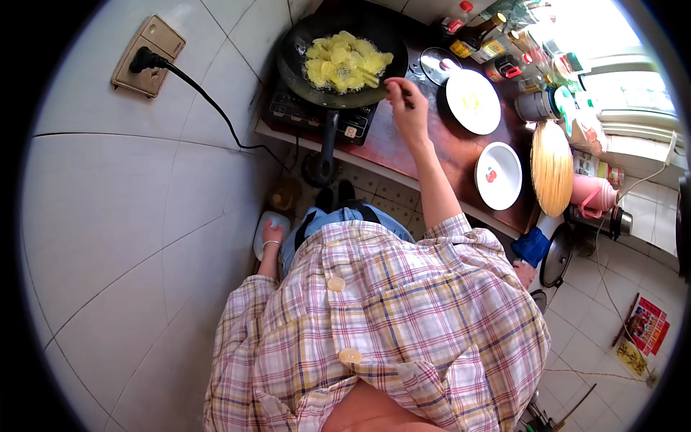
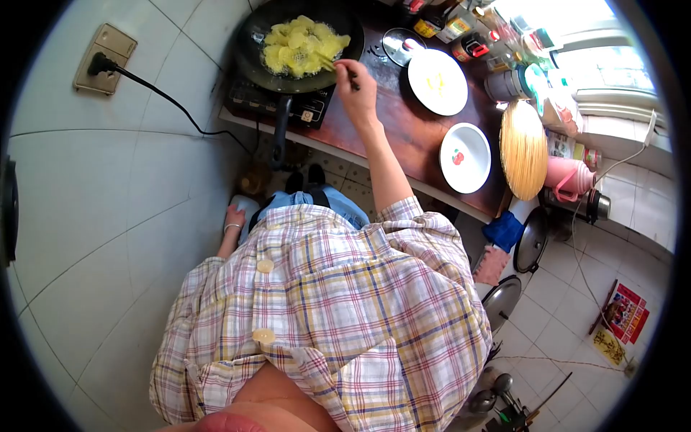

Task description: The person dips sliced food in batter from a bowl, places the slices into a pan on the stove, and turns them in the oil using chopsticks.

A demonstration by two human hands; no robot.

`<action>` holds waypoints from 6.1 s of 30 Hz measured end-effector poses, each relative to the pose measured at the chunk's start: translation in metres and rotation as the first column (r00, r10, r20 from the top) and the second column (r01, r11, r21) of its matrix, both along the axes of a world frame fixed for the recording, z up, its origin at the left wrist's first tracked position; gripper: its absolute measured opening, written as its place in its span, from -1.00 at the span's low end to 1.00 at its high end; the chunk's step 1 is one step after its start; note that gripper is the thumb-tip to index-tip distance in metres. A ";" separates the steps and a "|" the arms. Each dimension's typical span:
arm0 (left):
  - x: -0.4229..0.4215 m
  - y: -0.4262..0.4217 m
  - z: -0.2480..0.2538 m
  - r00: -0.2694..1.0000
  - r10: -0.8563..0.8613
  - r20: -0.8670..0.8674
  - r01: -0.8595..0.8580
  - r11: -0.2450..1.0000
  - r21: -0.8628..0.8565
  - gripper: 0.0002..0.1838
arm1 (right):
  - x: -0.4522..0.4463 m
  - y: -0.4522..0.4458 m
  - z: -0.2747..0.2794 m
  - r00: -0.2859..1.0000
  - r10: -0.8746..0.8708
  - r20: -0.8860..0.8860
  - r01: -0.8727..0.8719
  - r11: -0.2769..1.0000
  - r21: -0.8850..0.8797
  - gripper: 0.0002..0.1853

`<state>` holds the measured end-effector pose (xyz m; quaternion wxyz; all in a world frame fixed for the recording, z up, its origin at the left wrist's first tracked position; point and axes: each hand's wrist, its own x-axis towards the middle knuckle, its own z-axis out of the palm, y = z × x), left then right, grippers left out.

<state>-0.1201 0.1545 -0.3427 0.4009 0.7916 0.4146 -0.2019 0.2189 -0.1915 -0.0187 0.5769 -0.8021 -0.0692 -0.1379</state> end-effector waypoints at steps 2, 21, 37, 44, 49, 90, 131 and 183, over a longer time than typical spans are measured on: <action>0.000 0.000 0.002 1.000 -0.007 0.012 0.007 1.000 0.008 -0.42 | 0.001 -0.005 -0.006 0.999 -0.030 0.044 0.031 0.999 -0.018 -0.90; 0.020 -0.011 0.013 0.995 -0.097 0.014 0.097 0.995 0.006 -0.48 | -0.016 0.018 0.008 0.981 0.190 0.048 -0.186 0.980 -0.074 -0.91; 0.004 -0.012 0.018 0.998 -0.055 0.014 0.054 0.998 0.026 -0.44 | -0.007 -0.002 -0.009 0.992 0.129 0.002 -0.128 0.986 -0.108 -0.91; 0.005 -0.011 0.020 0.996 -0.083 0.023 0.081 0.995 0.050 -0.44 | -0.002 -0.028 0.003 0.999 0.001 -0.037 0.002 0.997 0.083 -0.86; 0.012 -0.012 0.023 0.997 -0.082 0.010 0.081 0.996 0.044 -0.45 | 0.001 -0.023 -0.003 0.998 -0.037 -0.049 0.046 0.981 0.191 -0.87; 0.002 -0.012 0.006 0.997 -0.006 0.078 0.004 1.000 0.021 -0.47 | 0.042 -0.002 -0.011 0.957 0.037 -0.288 0.203 0.623 0.755 -0.74; 0.005 -0.003 0.014 0.998 -0.066 0.019 0.066 0.998 0.009 -0.45 | 0.023 0.009 -0.029 0.948 0.088 -0.305 0.129 0.772 0.623 -0.78; -0.005 -0.009 0.033 0.984 -0.169 -0.049 0.172 0.982 0.079 -0.44 | -0.005 0.038 -0.016 0.965 0.197 -0.176 -0.128 0.932 0.339 -0.86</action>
